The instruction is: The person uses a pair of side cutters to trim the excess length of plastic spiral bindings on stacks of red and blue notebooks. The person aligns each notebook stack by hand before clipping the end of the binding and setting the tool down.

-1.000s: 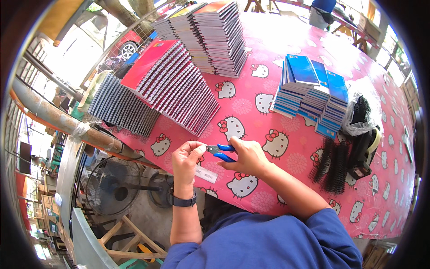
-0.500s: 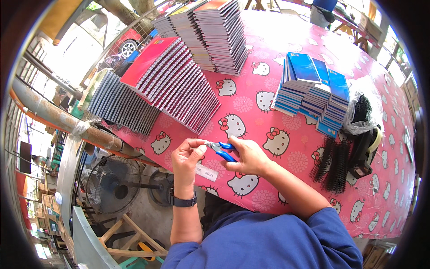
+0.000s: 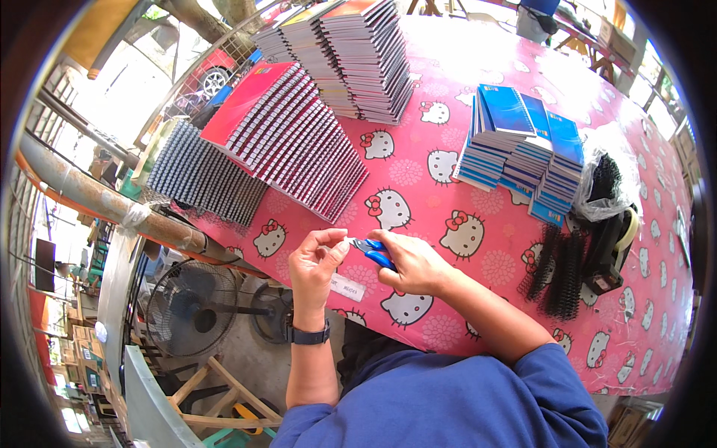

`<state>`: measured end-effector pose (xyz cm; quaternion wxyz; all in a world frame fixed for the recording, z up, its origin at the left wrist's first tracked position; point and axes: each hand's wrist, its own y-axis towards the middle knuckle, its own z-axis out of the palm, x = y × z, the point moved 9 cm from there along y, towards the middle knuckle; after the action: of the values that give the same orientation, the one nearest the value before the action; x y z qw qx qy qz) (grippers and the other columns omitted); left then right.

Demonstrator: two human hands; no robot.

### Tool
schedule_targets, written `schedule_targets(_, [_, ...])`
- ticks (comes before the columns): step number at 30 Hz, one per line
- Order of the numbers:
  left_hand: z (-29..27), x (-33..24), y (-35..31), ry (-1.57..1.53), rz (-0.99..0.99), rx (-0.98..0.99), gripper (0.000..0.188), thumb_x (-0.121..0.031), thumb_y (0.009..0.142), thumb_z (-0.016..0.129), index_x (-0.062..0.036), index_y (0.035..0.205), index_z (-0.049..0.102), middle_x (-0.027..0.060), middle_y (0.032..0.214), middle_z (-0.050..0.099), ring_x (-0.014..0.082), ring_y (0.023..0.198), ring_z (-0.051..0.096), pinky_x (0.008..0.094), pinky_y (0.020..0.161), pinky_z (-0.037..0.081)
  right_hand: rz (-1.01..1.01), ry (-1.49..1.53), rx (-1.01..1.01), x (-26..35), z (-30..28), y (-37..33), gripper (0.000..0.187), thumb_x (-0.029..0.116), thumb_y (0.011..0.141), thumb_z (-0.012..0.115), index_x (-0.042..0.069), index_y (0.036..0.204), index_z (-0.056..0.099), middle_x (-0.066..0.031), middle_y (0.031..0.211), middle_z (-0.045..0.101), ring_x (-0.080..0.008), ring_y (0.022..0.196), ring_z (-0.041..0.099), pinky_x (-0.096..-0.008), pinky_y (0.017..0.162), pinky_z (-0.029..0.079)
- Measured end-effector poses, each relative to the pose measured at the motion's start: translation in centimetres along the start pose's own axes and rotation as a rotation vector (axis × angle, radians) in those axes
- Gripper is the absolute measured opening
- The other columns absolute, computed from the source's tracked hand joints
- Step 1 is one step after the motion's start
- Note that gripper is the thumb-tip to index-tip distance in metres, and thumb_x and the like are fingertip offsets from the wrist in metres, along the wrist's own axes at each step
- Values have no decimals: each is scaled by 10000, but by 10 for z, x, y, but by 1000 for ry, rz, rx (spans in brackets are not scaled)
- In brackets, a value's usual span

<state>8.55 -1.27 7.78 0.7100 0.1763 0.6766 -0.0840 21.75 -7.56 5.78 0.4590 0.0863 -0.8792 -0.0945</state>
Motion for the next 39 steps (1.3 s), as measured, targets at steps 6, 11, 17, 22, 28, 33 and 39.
schedule_targets(6, [3, -1, 3, 145, 105, 53, 132, -112, 778, 704, -53, 892, 674, -24, 830, 627, 12, 635, 430, 176, 553, 323, 60, -75, 34, 3, 4, -1, 290, 71, 703, 547, -7, 968, 461, -229, 814, 581, -391, 783, 582, -459, 684, 455])
schedule_targets(11, [4, -8, 1, 246, 224, 82, 117, -109, 772, 703, -71, 880, 679, 6, 859, 620, 63, 726, 511, 213, 591, 353, 219, -29, 120, -3, 6, -1, 185, 14, 730, 513, -7, 910, 474, -239, 784, 585, -397, 760, 589, -465, 661, 459])
schedule_targets(17, [10, -20, -3, 349, 359, 106, 85, -111, 786, 683, -84, 860, 651, 27, 866, 616, 106, 759, 545, 232, 592, 383, 249, -33, 129, -8, 8, -2, 190, 7, 730, 515, -15, 918, 509, -236, 791, 591, -393, 768, 593, -469, 674, 460])
schedule_targets(22, [15, -30, -12, 454, 469, 114, 83, -116, 817, 646, -83, 883, 607, 43, 929, 599, 124, 775, 546, 239, 587, 400, 47, -71, 20, 5, 1, -1, 381, -21, 692, 518, -24, 1073, 530, -224, 892, 609, -371, 877, 587, -444, 771, 459])
schedule_targets(28, [19, -32, -14, 506, 482, 125, 100, -136, 835, 622, -79, 894, 565, 69, 986, 577, 151, 825, 541, 248, 611, 415, 45, -90, 70, 4, 5, -2, 390, -4, 700, 503, -17, 1088, 533, -223, 895, 614, -366, 864, 595, -444, 766, 465])
schedule_targets(33, [16, -35, -14, 517, 487, 118, 113, -137, 827, 621, -66, 881, 553, 98, 995, 566, 205, 897, 540, 296, 717, 436, 119, -126, 139, 4, 7, -3, 305, 21, 704, 508, 9, 1004, 564, -215, 793, 617, -379, 770, 604, -462, 705, 473])
schedule_targets(39, [17, -37, -15, 530, 485, 125, 137, -153, 824, 617, -50, 892, 557, 97, 990, 564, 212, 920, 532, 314, 777, 423, 133, -178, 148, 5, 8, -3, 216, 31, 702, 508, 11, 904, 580, -217, 710, 607, -385, 705, 605, -475, 671, 475])
